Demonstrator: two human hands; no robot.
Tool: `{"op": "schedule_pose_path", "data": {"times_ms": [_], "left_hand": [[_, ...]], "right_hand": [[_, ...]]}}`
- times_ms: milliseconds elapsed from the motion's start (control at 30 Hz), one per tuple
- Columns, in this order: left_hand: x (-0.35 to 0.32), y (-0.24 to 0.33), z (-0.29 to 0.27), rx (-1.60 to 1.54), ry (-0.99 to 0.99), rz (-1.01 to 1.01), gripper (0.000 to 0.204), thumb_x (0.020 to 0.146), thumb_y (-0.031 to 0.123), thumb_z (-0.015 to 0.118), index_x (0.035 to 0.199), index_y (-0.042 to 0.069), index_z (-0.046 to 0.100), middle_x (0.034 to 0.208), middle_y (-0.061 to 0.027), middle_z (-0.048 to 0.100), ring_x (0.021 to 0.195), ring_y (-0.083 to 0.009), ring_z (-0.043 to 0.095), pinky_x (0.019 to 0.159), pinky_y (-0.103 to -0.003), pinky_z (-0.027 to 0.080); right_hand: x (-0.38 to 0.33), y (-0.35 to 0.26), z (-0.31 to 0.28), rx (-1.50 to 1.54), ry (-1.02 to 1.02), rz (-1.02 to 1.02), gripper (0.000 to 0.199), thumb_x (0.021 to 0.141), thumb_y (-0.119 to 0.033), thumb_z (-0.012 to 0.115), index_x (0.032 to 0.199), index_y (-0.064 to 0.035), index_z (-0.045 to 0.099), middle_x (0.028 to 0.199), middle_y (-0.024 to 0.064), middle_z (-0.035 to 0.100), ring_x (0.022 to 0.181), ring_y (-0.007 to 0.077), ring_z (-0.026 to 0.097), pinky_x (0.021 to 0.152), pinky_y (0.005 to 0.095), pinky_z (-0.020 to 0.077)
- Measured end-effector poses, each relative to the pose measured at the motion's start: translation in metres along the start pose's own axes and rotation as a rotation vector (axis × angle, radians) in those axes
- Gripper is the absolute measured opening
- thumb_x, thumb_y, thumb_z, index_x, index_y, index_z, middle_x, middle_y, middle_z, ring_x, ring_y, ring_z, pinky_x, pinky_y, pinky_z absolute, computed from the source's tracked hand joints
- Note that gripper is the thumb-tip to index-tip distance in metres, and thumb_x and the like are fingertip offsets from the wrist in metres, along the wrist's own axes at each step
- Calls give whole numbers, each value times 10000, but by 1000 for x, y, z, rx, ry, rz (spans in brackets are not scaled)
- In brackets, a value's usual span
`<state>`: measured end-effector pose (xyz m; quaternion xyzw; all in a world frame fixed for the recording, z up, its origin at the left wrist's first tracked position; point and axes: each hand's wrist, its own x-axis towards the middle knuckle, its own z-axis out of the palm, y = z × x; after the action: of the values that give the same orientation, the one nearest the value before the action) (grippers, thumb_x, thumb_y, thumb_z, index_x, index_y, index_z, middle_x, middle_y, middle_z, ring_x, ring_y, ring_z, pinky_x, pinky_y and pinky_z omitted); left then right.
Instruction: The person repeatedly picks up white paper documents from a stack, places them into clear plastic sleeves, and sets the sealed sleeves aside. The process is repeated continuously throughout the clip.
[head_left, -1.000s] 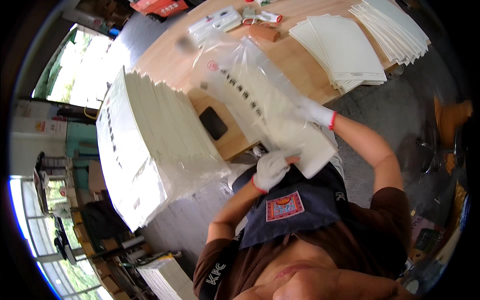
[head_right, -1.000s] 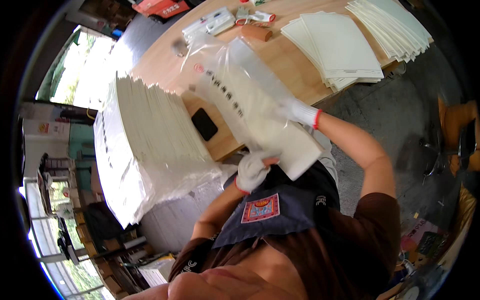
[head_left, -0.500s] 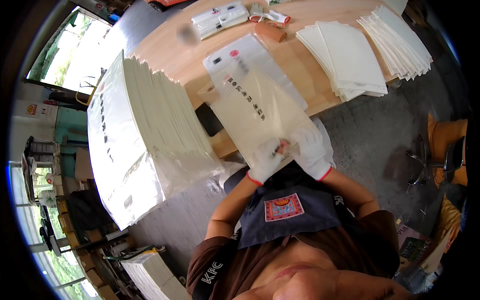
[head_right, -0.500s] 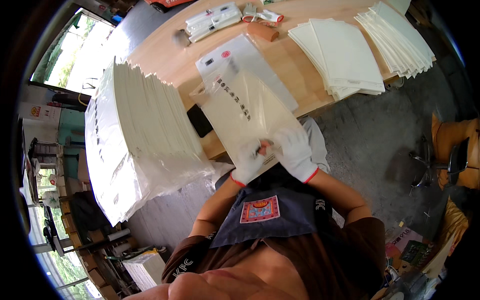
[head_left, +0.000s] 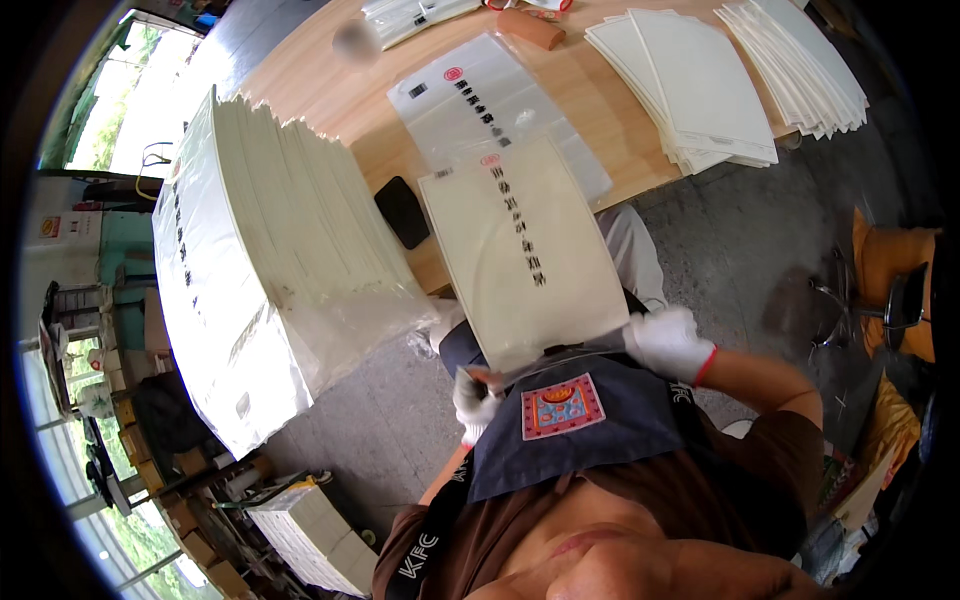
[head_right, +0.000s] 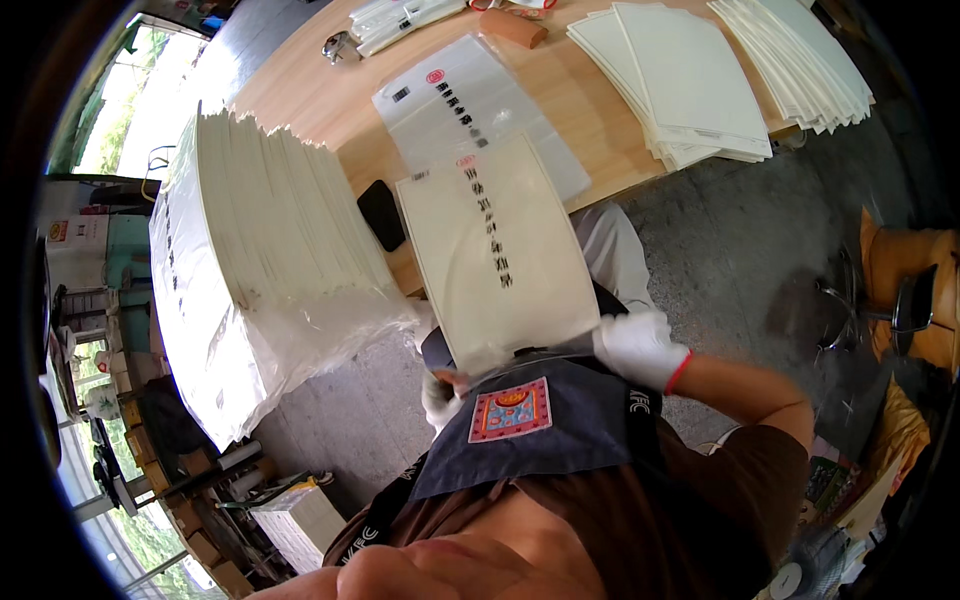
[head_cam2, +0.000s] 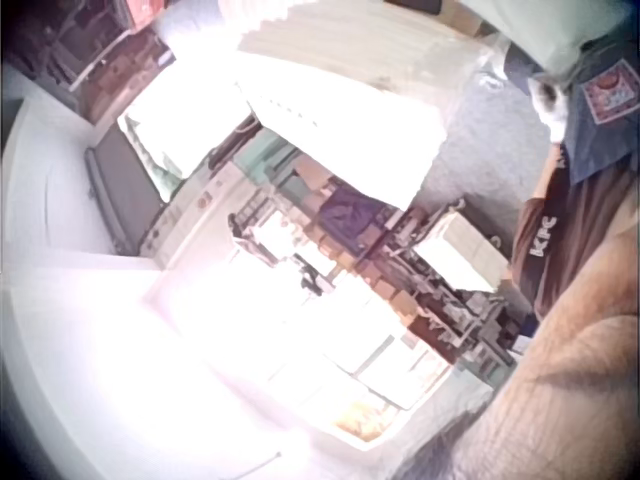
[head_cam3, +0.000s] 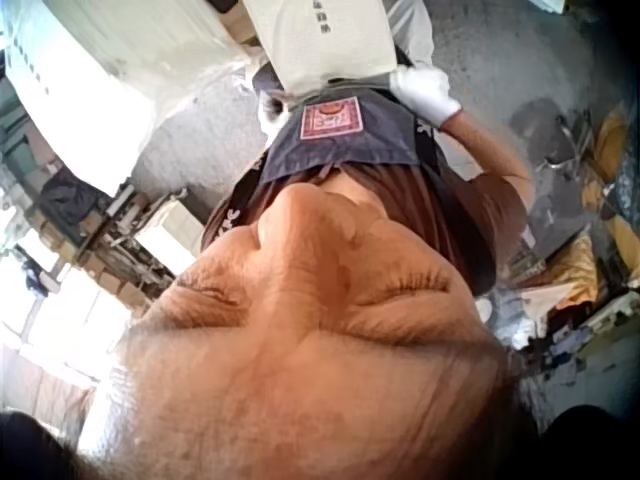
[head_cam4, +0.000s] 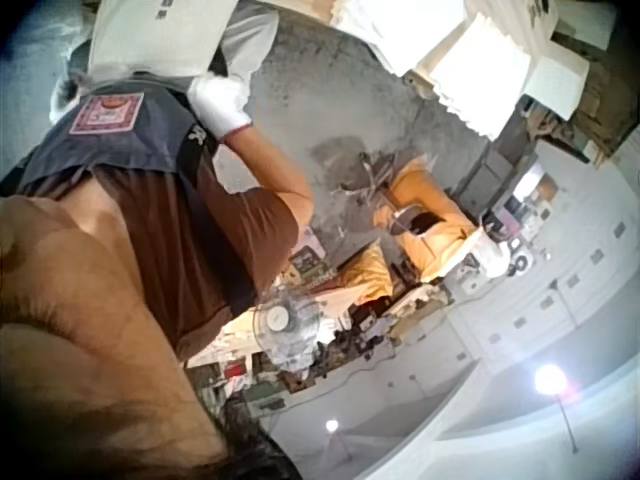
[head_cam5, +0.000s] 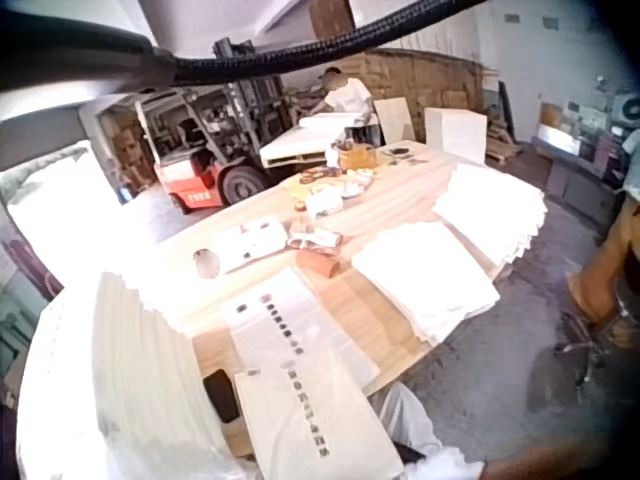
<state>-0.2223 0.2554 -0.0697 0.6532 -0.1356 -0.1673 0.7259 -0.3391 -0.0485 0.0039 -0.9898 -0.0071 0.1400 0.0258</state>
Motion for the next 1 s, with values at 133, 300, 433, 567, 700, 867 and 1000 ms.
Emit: {"op": "schedule_pose_path", "data": {"times_ms": [133,300,433,567,700,867,1000], "left_hand": [[-6,-13,-24,398,-268,-12,137,768,38,666,784,71,533,724,-34,585,630,-148,568,583,-266,449],[71,-19,0,622,143,72,158,688,10,656,707,72,513,669,-80,547,597,-239,556,554,-326,434],[35,-43,-35,909,-191,92,114,743,-3,615,740,56,517,635,-73,507,551,-179,506,528,-296,409],[68,-76,-46,454,132,-78,120,864,133,617,836,44,543,765,-56,561,658,-119,562,576,-271,472],[133,-59,2,309,-31,-401,291,914,318,581,991,37,574,926,-79,623,773,-170,615,698,-316,511],[146,118,61,841,-192,111,252,898,289,564,922,38,557,718,-91,633,666,-301,619,618,-390,475],[103,221,42,1155,-4,525,127,829,176,634,859,79,557,588,-65,519,509,-246,554,479,-366,433]], "right_hand": [[-4,-9,25,227,4,-135,157,760,-201,533,725,-67,606,574,96,605,511,258,625,380,427,444],[52,25,7,163,228,198,243,790,-217,516,603,-95,613,570,123,612,511,275,623,382,448,433],[15,27,44,209,-218,-100,264,846,-298,469,771,-104,631,738,146,647,634,342,634,509,465,477],[54,60,73,436,161,459,309,945,-329,395,925,-109,612,777,182,631,747,410,602,632,515,461],[124,84,127,834,812,189,306,961,-337,448,998,-67,586,802,150,639,641,356,608,573,471,465],[141,8,124,2041,364,327,323,971,-262,490,1192,-29,527,1075,55,596,1006,135,541,895,275,425],[169,-42,28,2334,296,95,387,977,-231,472,1277,13,492,1226,79,562,1121,132,509,955,283,400]]}}
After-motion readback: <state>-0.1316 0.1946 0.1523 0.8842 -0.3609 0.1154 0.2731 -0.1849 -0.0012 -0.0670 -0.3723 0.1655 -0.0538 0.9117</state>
